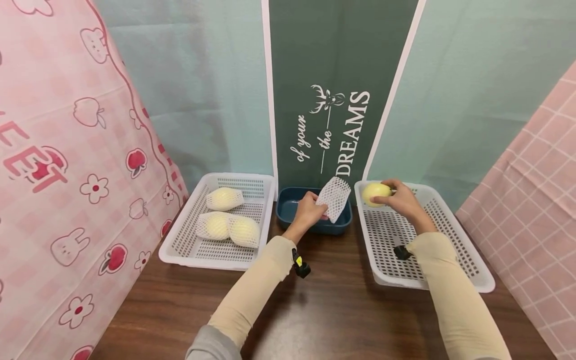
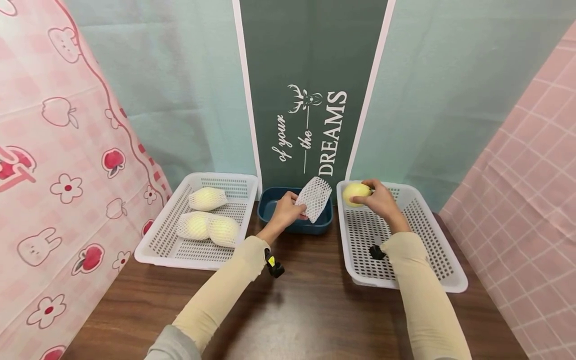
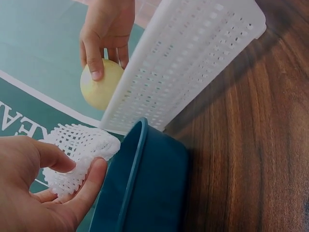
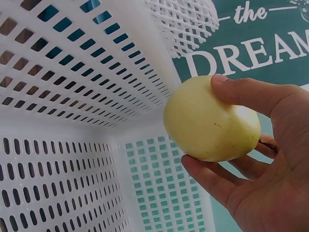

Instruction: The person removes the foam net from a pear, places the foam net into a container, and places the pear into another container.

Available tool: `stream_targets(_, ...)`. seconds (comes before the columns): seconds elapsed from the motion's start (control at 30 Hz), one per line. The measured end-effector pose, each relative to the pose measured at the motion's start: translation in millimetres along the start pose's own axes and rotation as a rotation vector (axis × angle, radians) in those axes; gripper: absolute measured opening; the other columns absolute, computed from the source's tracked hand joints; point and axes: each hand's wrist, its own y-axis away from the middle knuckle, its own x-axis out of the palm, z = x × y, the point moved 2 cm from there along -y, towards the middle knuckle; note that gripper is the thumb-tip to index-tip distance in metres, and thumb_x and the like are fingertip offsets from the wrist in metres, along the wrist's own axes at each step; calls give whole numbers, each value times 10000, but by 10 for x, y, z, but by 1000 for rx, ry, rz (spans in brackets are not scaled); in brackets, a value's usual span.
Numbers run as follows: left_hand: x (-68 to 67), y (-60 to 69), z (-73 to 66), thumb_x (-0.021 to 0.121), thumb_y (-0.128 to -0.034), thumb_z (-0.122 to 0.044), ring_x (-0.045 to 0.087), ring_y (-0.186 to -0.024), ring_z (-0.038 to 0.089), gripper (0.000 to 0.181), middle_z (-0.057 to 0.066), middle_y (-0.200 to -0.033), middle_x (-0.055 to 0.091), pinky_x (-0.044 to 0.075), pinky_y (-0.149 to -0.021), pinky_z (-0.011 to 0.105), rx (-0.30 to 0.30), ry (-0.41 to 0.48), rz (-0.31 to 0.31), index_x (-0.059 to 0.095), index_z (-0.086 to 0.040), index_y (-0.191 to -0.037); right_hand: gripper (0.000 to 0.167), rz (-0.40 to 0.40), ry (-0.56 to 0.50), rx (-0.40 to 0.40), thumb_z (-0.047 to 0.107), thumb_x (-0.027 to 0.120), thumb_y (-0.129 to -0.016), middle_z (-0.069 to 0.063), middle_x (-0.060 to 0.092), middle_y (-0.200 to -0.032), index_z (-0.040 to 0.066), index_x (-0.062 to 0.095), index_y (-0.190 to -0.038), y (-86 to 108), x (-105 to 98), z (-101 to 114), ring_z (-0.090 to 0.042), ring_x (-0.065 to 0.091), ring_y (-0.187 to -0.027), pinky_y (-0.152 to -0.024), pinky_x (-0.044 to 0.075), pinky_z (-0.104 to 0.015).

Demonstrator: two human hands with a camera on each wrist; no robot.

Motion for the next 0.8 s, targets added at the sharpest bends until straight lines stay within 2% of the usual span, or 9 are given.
stream_targets(0.5, -8, -73, 137, 657, -1005, -47, 813, -874, 317, 266, 245, -1109, 676, 645, -810, 377, -36, 33, 28, 516, 34, -1215, 858, 33, 32, 40, 395, 768, -969, -335, 403, -1572, -35, 347, -1580, -44, 4, -31, -466, 433, -1330, -1108, 399, -622)
stream_targets(0.8, 1, -118, 193, 655, -1006, -60, 808, -902, 345, 288, 241, -1113, 668, 644, -767, 324, -60, -14, 55, 496, 15, -1235, 848, 41, 40, 41, 394, 776, -962, -326, 438, -1538, -32, 368, -1570, -72, 47, -56, -443, 463, -1283, -1064, 426, -588)
